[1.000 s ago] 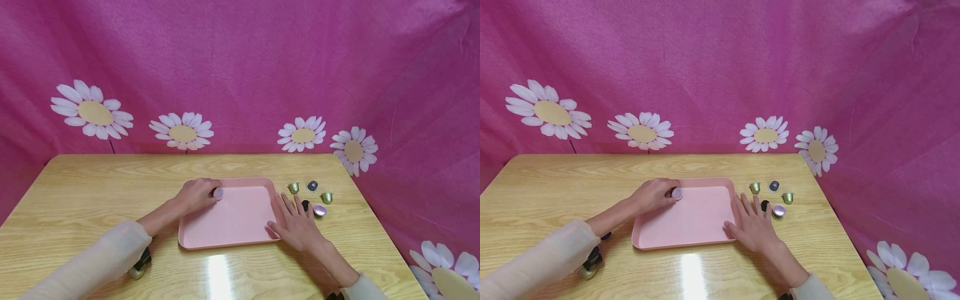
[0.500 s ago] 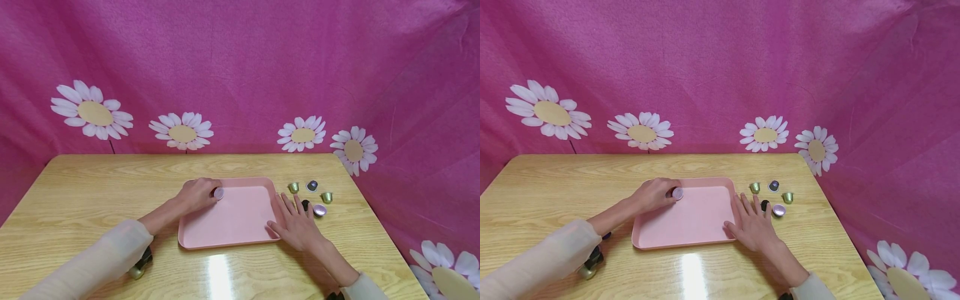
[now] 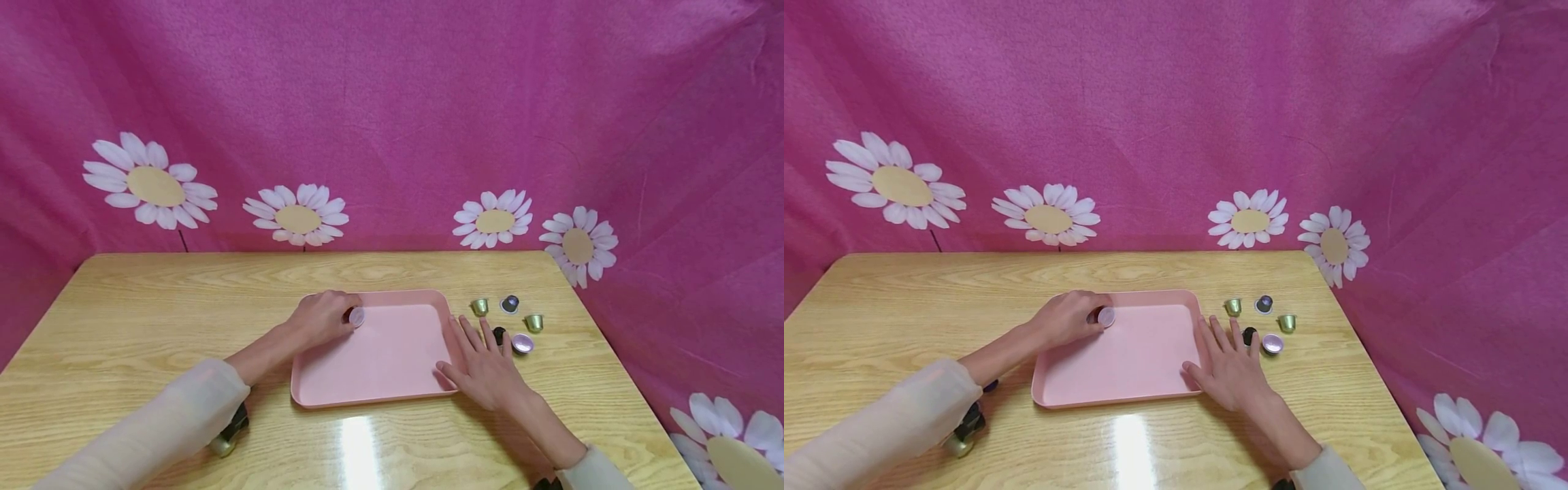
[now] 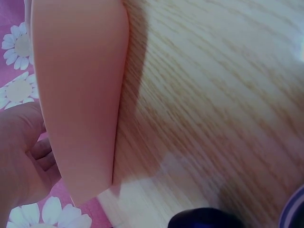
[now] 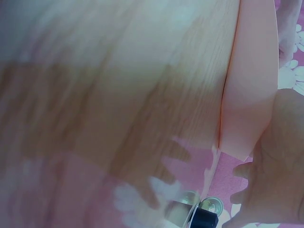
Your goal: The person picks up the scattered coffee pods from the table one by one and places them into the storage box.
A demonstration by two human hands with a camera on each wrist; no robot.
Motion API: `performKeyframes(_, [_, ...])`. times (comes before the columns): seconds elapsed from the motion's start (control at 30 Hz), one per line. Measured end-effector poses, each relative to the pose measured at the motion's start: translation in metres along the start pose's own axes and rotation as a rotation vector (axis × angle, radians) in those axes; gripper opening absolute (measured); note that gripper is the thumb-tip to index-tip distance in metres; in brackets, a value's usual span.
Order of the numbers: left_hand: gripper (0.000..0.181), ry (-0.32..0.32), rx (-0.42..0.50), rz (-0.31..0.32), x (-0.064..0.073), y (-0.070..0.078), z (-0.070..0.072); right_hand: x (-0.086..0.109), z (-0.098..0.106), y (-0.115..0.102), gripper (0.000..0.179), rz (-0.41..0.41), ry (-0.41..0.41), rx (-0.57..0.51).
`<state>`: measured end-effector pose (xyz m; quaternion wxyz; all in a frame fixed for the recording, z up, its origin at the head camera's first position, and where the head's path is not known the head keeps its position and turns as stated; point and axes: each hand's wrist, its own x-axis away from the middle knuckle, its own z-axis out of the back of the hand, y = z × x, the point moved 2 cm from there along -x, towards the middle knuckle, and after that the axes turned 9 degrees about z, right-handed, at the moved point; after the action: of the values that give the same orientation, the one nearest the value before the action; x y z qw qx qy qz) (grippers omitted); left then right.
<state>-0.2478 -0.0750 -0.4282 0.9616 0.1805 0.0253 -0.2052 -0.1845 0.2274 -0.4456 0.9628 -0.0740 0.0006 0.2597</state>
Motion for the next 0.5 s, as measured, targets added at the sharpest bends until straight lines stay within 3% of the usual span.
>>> performKeyframes(0.5, [0.024,-0.009,-0.005,0.028,-0.0001,0.0012,-0.0008,0.0,0.0,-0.0009,0.081,-0.003,0.0,-0.002])
